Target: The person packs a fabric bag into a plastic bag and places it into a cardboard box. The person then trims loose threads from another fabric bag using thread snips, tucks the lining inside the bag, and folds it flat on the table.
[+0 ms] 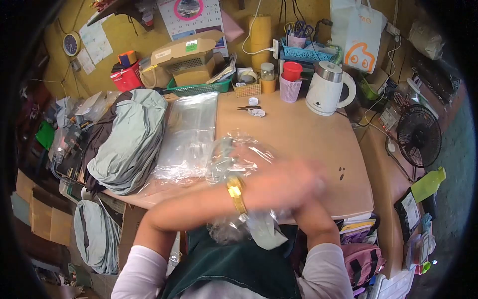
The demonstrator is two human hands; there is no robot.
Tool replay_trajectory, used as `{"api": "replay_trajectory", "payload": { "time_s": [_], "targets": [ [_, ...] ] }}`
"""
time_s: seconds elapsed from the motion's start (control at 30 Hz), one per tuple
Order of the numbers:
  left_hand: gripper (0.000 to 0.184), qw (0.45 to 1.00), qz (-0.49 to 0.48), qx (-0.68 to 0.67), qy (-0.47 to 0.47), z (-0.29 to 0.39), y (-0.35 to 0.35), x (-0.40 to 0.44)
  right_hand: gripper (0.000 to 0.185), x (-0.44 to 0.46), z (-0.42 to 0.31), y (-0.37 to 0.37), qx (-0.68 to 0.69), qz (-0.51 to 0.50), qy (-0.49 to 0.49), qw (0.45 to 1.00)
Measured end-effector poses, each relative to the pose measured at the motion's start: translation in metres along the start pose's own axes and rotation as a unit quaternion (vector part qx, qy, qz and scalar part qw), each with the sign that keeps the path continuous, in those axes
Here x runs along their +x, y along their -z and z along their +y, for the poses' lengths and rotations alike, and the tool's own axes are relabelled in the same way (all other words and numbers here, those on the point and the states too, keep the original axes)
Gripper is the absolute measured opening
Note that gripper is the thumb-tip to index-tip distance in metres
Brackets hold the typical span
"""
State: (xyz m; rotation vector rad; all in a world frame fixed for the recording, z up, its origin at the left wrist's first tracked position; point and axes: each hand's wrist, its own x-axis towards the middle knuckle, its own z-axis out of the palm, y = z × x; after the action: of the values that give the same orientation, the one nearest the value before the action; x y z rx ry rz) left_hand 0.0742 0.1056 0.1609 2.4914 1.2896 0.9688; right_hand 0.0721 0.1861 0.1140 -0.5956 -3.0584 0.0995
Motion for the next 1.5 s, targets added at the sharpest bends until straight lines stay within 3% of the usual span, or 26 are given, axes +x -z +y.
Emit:
{"api": "replay_trajectory", "payload": {
  "time_s": [0.03,0.1,0.23,0.3,0.37,0.4,0.43,0.5,0.53,0.57,0.6,0.63,0.67,0.73,0.77,0.87,0.93,1.0,1.1,1.17,1.23,1.27,1.33,1.4,1.43,1.5],
  "targets": [
    [0.035,0.999,-0.049,0.018,-0.01,0.028,-0.008,0.003,0.022,-0.003,0.009,-0.002,-0.015,0.059,-0.031,0.998],
    [0.058,0.992,0.085,0.026,-0.092,0.068,0.013,-0.011,0.024,-0.02,0.026,0.005,-0.032,0.158,-0.086,0.983],
    [0.095,0.99,0.084,0.068,0.094,0.055,0.066,-0.07,0.027,-0.069,0.043,0.03,-0.012,0.242,-0.107,0.964],
    [0.112,0.974,0.045,0.062,0.214,0.03,0.031,-0.102,0.028,-0.071,0.051,0.025,0.033,0.231,-0.068,0.97],
    [0.116,0.968,0.072,0.043,0.237,0.011,-0.016,-0.13,0.03,-0.069,0.058,0.011,0.254,0.206,0.074,0.942],
    [0.12,0.96,0.1,0.026,0.261,0.001,-0.033,-0.141,0.03,-0.064,0.065,0.007,0.252,0.211,0.071,0.942],
    [0.12,0.961,0.098,0.026,0.257,-0.009,-0.047,-0.148,0.031,-0.058,0.072,0.004,0.399,0.105,0.076,0.907],
    [0.121,0.937,0.149,-0.083,0.305,-0.022,-0.066,-0.157,0.032,-0.05,0.082,-0.005,0.651,-0.116,0.079,0.746],
    [0.121,0.938,0.149,-0.084,0.303,-0.024,-0.067,-0.156,0.032,-0.047,0.08,-0.015,0.65,-0.114,0.077,0.747],
    [0.12,0.928,0.153,-0.14,0.309,-0.026,-0.067,-0.155,0.036,-0.046,0.073,-0.028,0.381,0.001,-0.004,0.924],
    [0.12,0.916,0.156,-0.196,0.314,-0.027,-0.068,-0.156,0.041,-0.046,0.069,-0.046,0.066,0.115,-0.085,0.988],
    [0.12,0.916,0.156,-0.198,0.311,-0.028,-0.072,-0.158,0.052,-0.045,0.072,-0.068,-0.041,0.116,-0.146,0.982],
    [0.119,0.907,0.195,-0.207,0.311,-0.03,-0.078,-0.161,0.052,-0.048,0.078,-0.102,-0.045,0.117,-0.148,0.981],
    [0.118,0.898,0.233,-0.214,0.307,-0.032,-0.082,-0.162,0.076,-0.056,0.083,-0.137,-0.09,0.056,-0.01,0.994],
    [0.119,0.892,0.256,-0.208,0.31,-0.032,-0.082,-0.164,0.088,-0.052,0.093,-0.128,-0.029,-0.073,-0.033,0.996],
    [0.114,0.866,0.287,-0.263,0.314,-0.033,-0.086,-0.16,0.091,-0.057,0.082,-0.086,-0.109,-0.027,-0.142,0.983],
    [0.103,0.823,0.303,-0.372,0.304,-0.04,-0.091,-0.154,0.093,-0.054,0.087,-0.085,-0.038,-0.036,-0.123,0.991],
    [0.089,0.839,0.311,-0.344,0.285,-0.044,-0.09,-0.152,0.096,-0.045,0.095,-0.081,0.032,-0.131,-0.078,0.988],
    [0.08,0.884,0.305,-0.265,0.237,-0.016,-0.058,-0.152,0.099,-0.032,0.109,-0.081,-0.07,-0.098,-0.15,0.981],
    [0.082,0.925,0.196,-0.272,0.181,0.002,-0.033,-0.161,0.101,-0.03,0.106,-0.08,-0.122,-0.079,-0.185,0.972],
    [0.087,0.951,0.188,-0.165,0.182,0.02,-0.008,-0.153,0.1,-0.034,0.086,-0.076,0.035,-0.19,-0.002,0.981],
    [0.092,0.966,0.176,-0.056,0.181,0.024,-0.003,-0.152,0.1,-0.033,0.084,-0.079,0.038,-0.19,-0.002,0.981],
    [0.098,0.962,0.146,-0.033,0.227,0.022,-0.019,-0.156,0.099,-0.028,0.083,-0.084,-0.032,-0.033,-0.054,0.997],
    [0.093,0.956,0.107,-0.019,0.272,0.006,-0.046,-0.161,0.1,-0.015,0.077,-0.089,-0.002,-0.045,-0.063,0.997],
    [0.068,0.959,0.125,0.003,0.254,-0.001,-0.055,-0.161,0.101,-0.007,0.078,-0.092,0.028,-0.055,-0.071,0.996],
    [0.055,0.964,0.118,-0.021,0.236,-0.015,-0.064,-0.168,0.1,0.008,0.084,-0.101,0.084,-0.039,0.006,0.996]
  ]
}}
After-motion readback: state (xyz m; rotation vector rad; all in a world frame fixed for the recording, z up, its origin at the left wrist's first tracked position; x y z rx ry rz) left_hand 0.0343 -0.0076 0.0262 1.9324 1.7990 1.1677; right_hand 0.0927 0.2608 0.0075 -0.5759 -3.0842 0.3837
